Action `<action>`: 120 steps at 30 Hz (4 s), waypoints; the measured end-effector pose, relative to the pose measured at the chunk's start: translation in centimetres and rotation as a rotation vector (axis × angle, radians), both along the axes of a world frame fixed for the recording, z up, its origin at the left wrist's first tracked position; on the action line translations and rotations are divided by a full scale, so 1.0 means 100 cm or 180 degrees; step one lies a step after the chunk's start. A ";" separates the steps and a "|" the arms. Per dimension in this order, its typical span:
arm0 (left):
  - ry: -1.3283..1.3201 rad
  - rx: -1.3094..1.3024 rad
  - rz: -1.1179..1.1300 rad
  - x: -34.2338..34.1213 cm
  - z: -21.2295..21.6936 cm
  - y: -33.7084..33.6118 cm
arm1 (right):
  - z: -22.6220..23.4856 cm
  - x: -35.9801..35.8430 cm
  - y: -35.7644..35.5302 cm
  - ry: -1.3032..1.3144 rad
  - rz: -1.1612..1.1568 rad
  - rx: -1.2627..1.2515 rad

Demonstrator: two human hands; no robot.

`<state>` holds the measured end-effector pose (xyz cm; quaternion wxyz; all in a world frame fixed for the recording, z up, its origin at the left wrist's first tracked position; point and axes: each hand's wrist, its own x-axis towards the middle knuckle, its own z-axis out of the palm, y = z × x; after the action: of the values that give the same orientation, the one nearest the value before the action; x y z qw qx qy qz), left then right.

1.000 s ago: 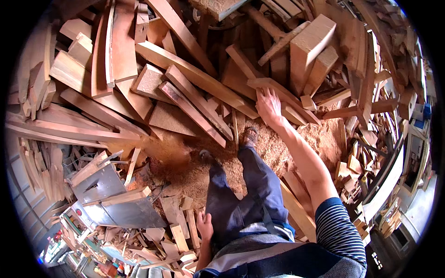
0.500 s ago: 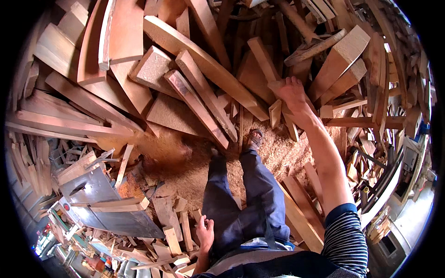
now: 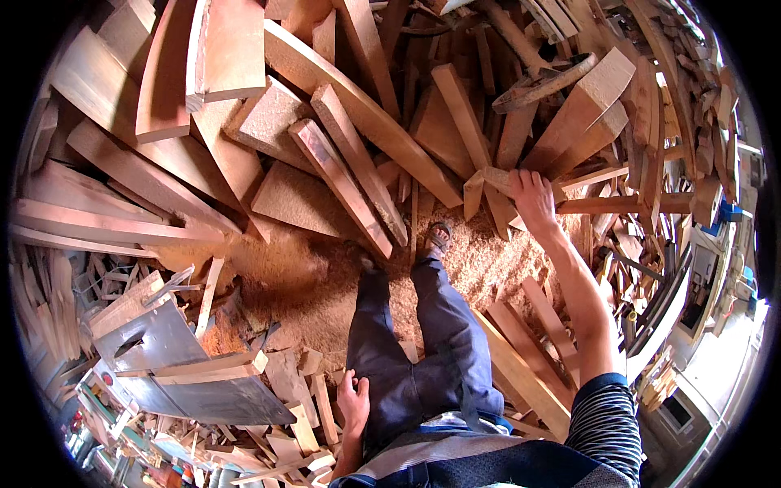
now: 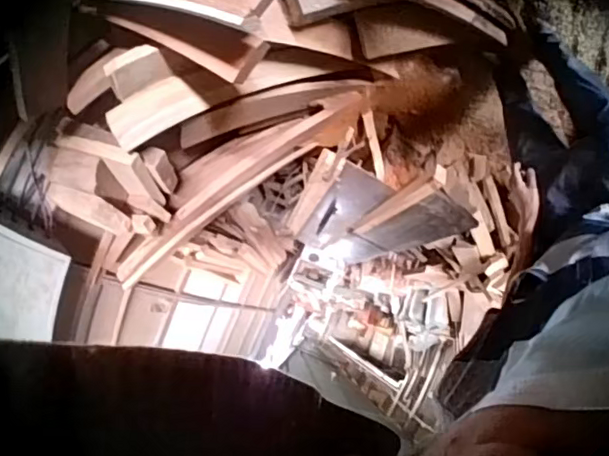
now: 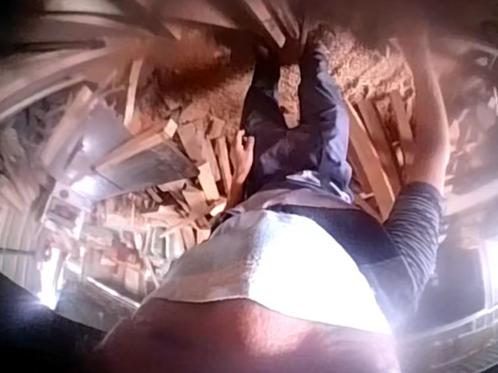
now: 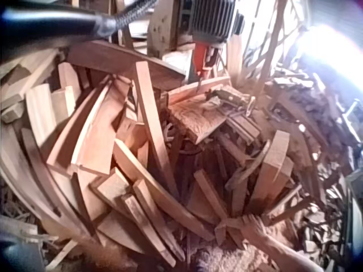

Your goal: The person picks up various curved and straight wood pieces from a large pile of scraps and places them onto the surface of a jointer machine.

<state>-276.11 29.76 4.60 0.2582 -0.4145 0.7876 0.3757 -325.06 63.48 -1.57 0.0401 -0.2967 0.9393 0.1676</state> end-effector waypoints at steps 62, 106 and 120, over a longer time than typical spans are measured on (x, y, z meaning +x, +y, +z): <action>0.0105 0.0626 -0.0386 -0.074 -0.032 0.021 | 0.090 0.170 0.115 -0.1052 -0.1463 -0.0334; 0.2919 0.1340 -0.1752 -0.242 0.134 0.011 | 0.477 0.168 -0.063 -0.1106 -0.0789 -0.1740; 0.2598 0.0388 -0.1398 -0.202 0.082 -0.059 | 0.358 0.170 -0.120 -0.1646 -0.0601 -0.1806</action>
<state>-296.26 23.88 12.78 0.0246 -0.0404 0.8704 0.4901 -308.10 51.45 34.25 0.2070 -0.2407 0.9304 -0.1833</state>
